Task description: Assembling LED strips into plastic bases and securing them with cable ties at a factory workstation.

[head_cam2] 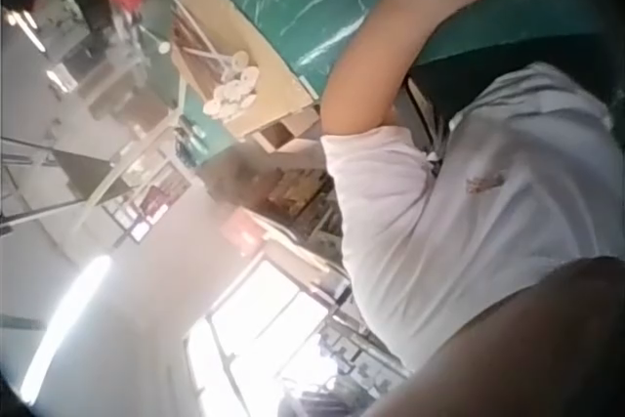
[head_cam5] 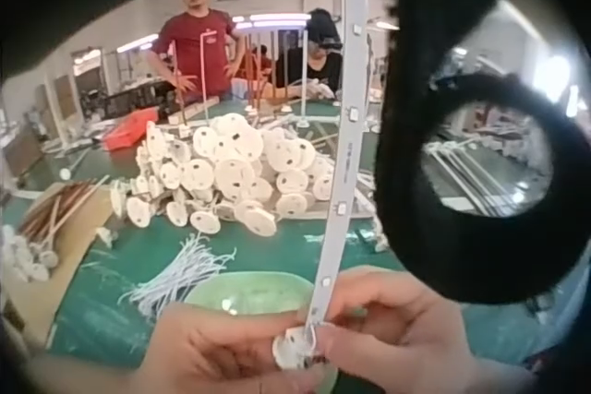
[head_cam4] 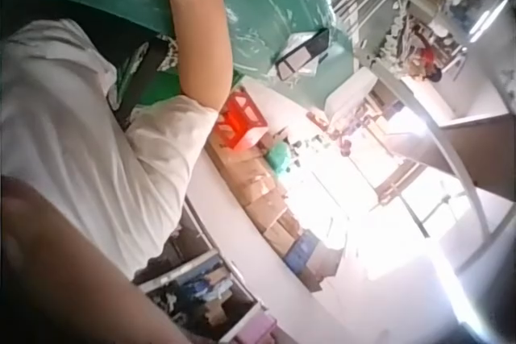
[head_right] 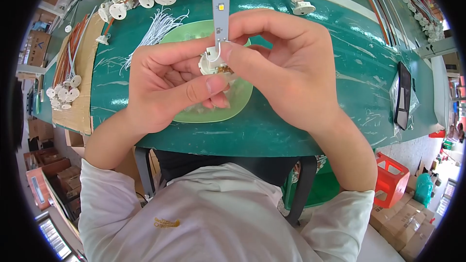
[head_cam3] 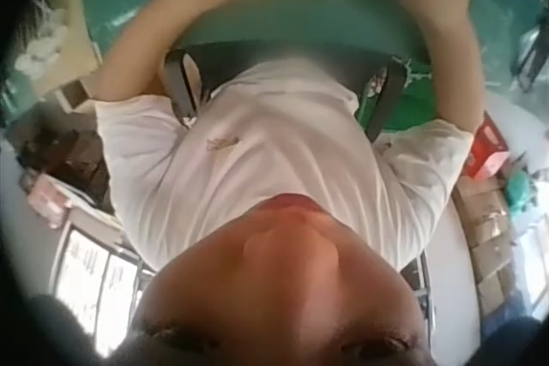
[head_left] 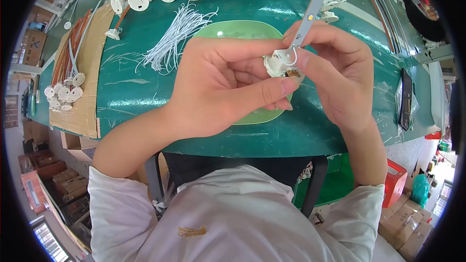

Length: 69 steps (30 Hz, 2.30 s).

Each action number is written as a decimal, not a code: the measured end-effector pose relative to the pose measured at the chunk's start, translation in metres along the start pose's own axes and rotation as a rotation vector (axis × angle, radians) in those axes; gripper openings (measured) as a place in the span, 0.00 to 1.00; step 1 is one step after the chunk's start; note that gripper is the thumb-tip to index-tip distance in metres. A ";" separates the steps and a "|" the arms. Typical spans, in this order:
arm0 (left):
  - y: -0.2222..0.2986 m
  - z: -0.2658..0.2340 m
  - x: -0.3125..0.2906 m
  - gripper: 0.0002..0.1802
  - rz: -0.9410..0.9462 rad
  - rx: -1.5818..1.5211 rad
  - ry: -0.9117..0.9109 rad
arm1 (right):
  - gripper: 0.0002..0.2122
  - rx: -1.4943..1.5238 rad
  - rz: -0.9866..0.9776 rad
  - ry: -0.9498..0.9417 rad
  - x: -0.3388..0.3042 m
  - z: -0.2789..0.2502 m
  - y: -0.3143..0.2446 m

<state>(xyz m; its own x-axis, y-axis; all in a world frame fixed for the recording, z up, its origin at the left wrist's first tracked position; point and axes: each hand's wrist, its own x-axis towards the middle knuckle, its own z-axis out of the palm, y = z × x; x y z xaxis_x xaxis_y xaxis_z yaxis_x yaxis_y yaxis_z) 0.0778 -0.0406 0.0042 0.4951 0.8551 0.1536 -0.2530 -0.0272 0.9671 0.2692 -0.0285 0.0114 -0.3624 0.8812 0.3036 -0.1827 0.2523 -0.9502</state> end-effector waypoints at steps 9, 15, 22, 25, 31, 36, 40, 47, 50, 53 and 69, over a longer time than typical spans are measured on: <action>-0.003 0.001 0.000 0.23 0.011 -0.065 0.022 | 0.09 0.119 0.096 -0.021 0.001 -0.002 0.003; -0.010 0.002 -0.001 0.26 0.158 0.070 0.046 | 0.10 0.157 0.081 -0.055 0.001 -0.005 0.004; -0.001 -0.007 0.000 0.24 0.538 0.974 0.191 | 0.12 -0.190 -0.244 0.045 -0.004 0.001 -0.006; -0.002 -0.015 0.000 0.25 0.813 1.235 0.259 | 0.12 -0.412 -0.442 0.063 -0.005 -0.002 -0.007; -0.003 -0.021 0.005 0.26 1.143 1.213 0.240 | 0.12 -0.539 -0.479 -0.001 -0.009 -0.004 -0.013; -0.001 -0.018 0.003 0.28 1.161 1.199 0.199 | 0.10 -0.547 -0.522 -0.059 -0.006 -0.002 -0.016; -0.003 -0.017 0.003 0.28 1.195 1.202 0.238 | 0.09 -0.585 -0.565 -0.043 -0.005 0.000 -0.018; 0.004 -0.013 -0.005 0.26 1.002 1.194 0.195 | 0.09 -0.486 -0.515 0.092 -0.007 0.006 -0.014; 0.013 -0.010 -0.003 0.23 0.606 0.860 0.030 | 0.08 -0.515 -0.483 0.035 -0.004 -0.008 -0.010; 0.010 -0.008 -0.003 0.19 0.184 0.285 -0.105 | 0.05 -0.207 -0.303 0.228 -0.004 0.001 -0.008; 0.010 -0.007 0.002 0.19 -0.131 -0.222 -0.161 | 0.04 -0.253 -0.195 0.163 -0.005 0.003 -0.012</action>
<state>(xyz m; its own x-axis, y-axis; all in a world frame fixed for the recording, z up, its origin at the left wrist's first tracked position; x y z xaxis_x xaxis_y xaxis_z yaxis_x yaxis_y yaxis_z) 0.0706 -0.0360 0.0126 0.6562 0.7506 0.0776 -0.3447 0.2067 0.9157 0.2711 -0.0374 0.0218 -0.1886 0.8538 0.4852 0.0054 0.4949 -0.8689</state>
